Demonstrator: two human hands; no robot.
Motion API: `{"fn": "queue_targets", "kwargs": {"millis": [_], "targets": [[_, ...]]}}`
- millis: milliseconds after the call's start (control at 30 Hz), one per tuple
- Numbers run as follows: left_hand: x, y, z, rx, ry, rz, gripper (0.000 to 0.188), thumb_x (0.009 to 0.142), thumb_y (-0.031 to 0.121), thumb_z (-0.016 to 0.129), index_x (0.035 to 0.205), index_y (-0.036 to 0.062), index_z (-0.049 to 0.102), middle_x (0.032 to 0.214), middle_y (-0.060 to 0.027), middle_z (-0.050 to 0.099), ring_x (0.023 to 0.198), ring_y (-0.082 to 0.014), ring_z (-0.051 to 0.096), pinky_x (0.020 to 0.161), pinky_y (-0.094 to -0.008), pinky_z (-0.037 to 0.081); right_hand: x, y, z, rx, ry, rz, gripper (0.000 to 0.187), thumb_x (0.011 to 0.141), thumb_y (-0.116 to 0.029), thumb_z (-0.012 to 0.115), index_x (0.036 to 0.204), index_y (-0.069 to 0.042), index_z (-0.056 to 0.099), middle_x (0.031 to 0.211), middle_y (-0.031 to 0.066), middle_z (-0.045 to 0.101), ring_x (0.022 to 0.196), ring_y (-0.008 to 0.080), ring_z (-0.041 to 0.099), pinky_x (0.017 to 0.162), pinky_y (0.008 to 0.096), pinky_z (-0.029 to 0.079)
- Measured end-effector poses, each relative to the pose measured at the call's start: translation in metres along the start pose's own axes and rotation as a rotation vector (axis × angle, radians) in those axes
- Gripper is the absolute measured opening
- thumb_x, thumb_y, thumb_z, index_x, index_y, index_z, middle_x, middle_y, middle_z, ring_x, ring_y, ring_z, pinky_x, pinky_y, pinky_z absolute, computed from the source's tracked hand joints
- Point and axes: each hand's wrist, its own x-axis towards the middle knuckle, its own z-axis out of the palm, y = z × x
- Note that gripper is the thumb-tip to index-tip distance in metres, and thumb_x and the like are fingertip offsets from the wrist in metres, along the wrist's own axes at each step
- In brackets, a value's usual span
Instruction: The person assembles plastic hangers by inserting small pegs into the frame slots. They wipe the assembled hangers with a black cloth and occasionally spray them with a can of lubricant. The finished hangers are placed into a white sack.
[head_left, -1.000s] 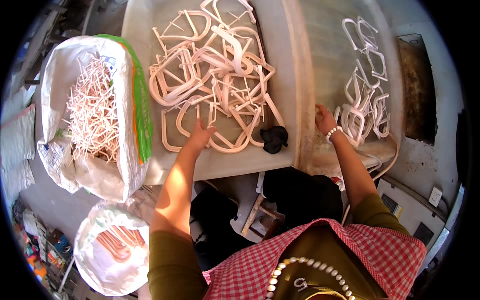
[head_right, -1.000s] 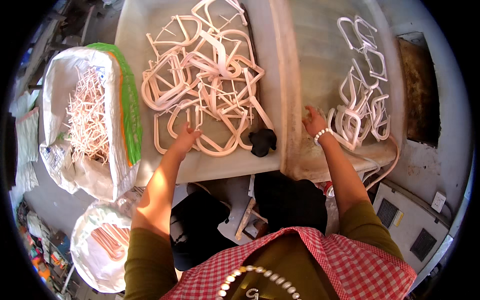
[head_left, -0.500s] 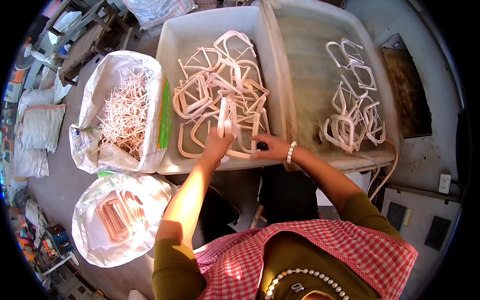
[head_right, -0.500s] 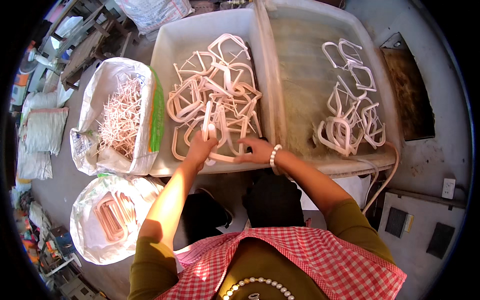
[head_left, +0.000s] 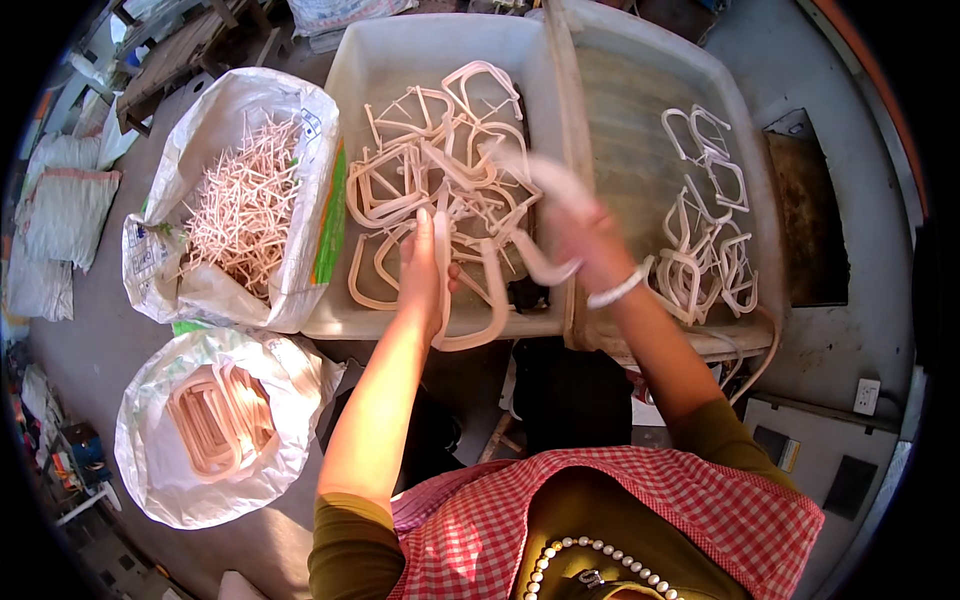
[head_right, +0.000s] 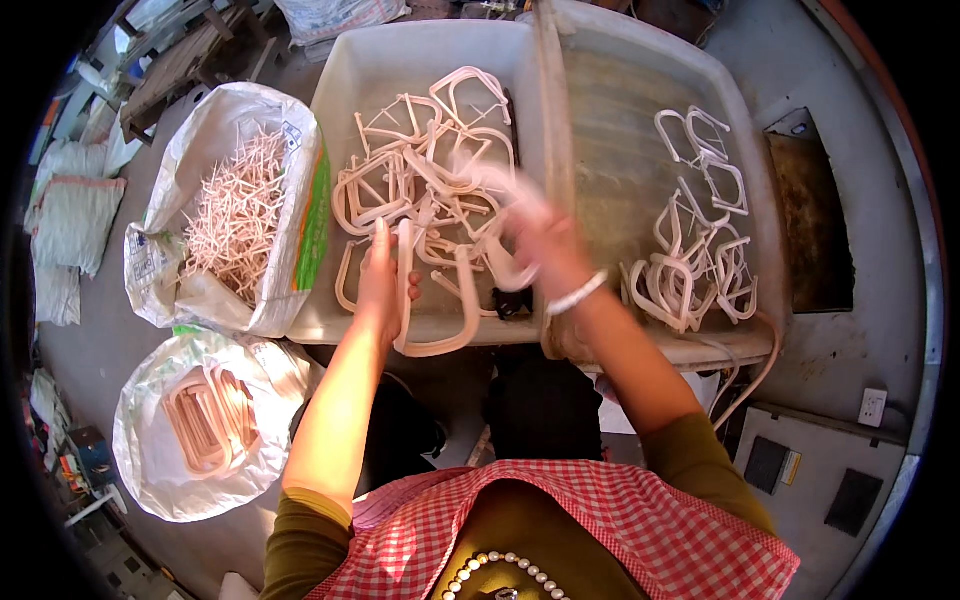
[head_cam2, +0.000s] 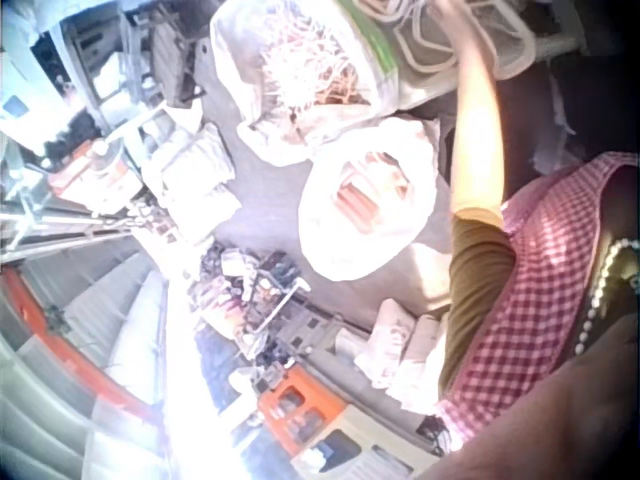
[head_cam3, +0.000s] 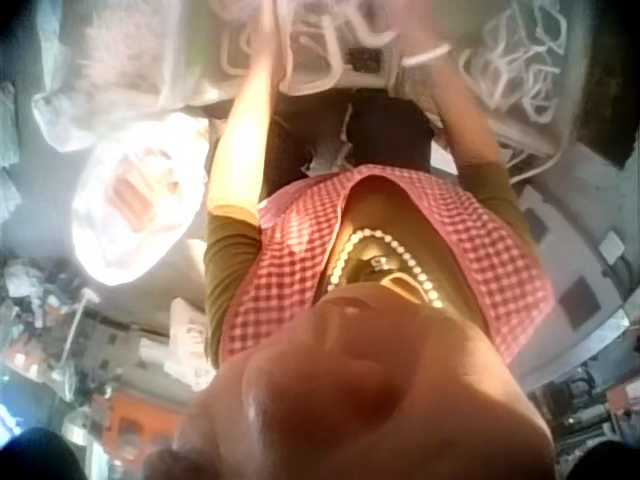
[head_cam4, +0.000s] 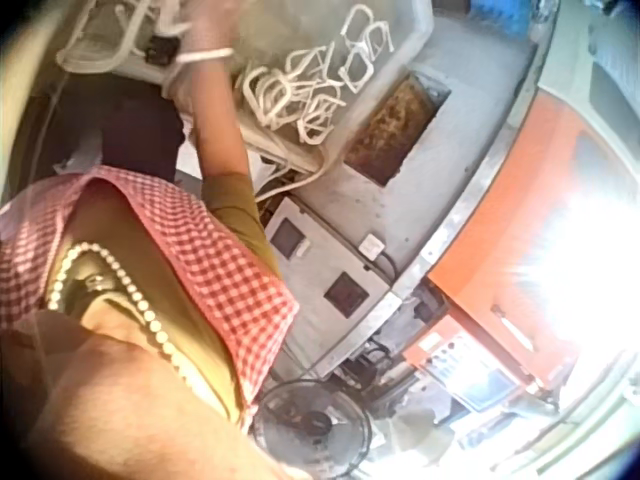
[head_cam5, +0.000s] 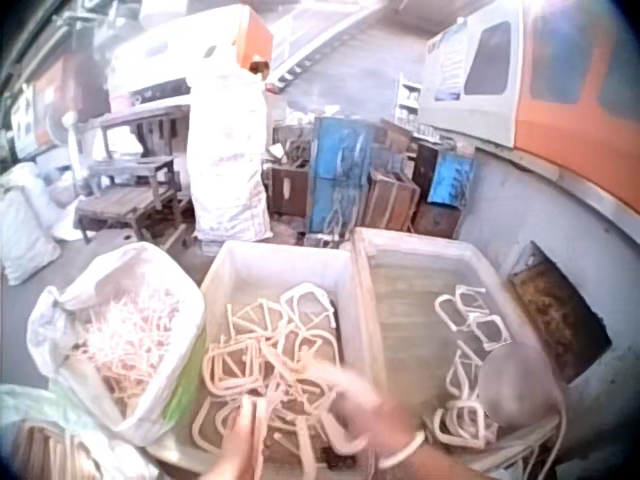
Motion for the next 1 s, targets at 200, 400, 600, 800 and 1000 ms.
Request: {"fn": "queue_targets", "kwargs": {"millis": [200, 400, 600, 800, 1000], "targets": [[0.023, -0.012, -0.029, -0.252, -0.127, -0.088, 0.021, 0.089, 0.027, 0.062, 0.099, 0.011, 0.051, 0.069, 0.0048, 0.041, 0.052, -0.0036, 0.035, 0.043, -0.0185, 0.026, 0.032, -0.038, -0.033, 1.023, 0.164, -0.109, 0.043, 0.093, -0.028, 0.056, 0.057, -0.017, 0.035, 0.045, -0.0077, 0.029, 0.037, 0.005, 0.028, 0.036, 0.0205, 0.026], [0.017, -0.013, -0.004, -0.512, -0.029, -0.011, 0.021, 0.095, 0.02, 0.05, 0.109, 0.0067, 0.042, 0.095, -0.0103, 0.054, 0.079, -0.0214, 0.058, 0.071, -0.0349, 0.053, 0.006, 0.008, 0.024, 1.472, -0.297, 0.37, 0.034, 0.093, -0.026, 0.052, 0.064, -0.014, 0.039, 0.051, -0.0039, 0.039, 0.042, 0.0083, 0.038, 0.041, 0.0211, 0.036], [0.006, -0.007, 0.001, -0.619, -0.332, 0.038, 0.037, 0.101, 0.029, 0.034, 0.12, -0.0021, 0.04, 0.112, -0.0203, 0.057, 0.101, -0.0328, 0.06, 0.088, -0.044, 0.052, 0.005, 0.031, 0.034, 1.057, 0.064, 0.502, 0.025, 0.095, -0.021, 0.047, 0.073, -0.009, 0.046, 0.062, -0.0001, 0.051, 0.057, 0.0146, 0.052, 0.063, 0.0315, 0.051], [-0.001, -0.006, 0.008, -0.611, -0.325, 0.13, 0.028, 0.097, 0.021, 0.047, 0.121, 0.0094, 0.04, 0.108, -0.0165, 0.059, 0.101, -0.0284, 0.06, 0.088, -0.0423, 0.051, 0.008, 0.048, 0.022, 0.61, -0.034, 0.733, 0.023, 0.096, -0.025, 0.046, 0.09, -0.005, 0.057, 0.076, 0.0049, 0.063, 0.075, 0.0185, 0.065, 0.07, 0.035, 0.056], [-0.009, 0.002, 0.004, -0.457, -0.338, 0.095, 0.028, 0.092, 0.019, 0.059, 0.114, 0.0039, 0.05, 0.098, -0.0089, 0.063, 0.091, -0.0185, 0.061, 0.08, -0.0328, 0.05, 0.016, 0.044, 0.01, -0.563, -0.331, 0.732, 0.049, 0.089, -0.052, 0.05, 0.089, -0.004, 0.062, 0.078, 0.0086, 0.066, 0.068, 0.0181, 0.064, 0.063, 0.0299, 0.052]]}}
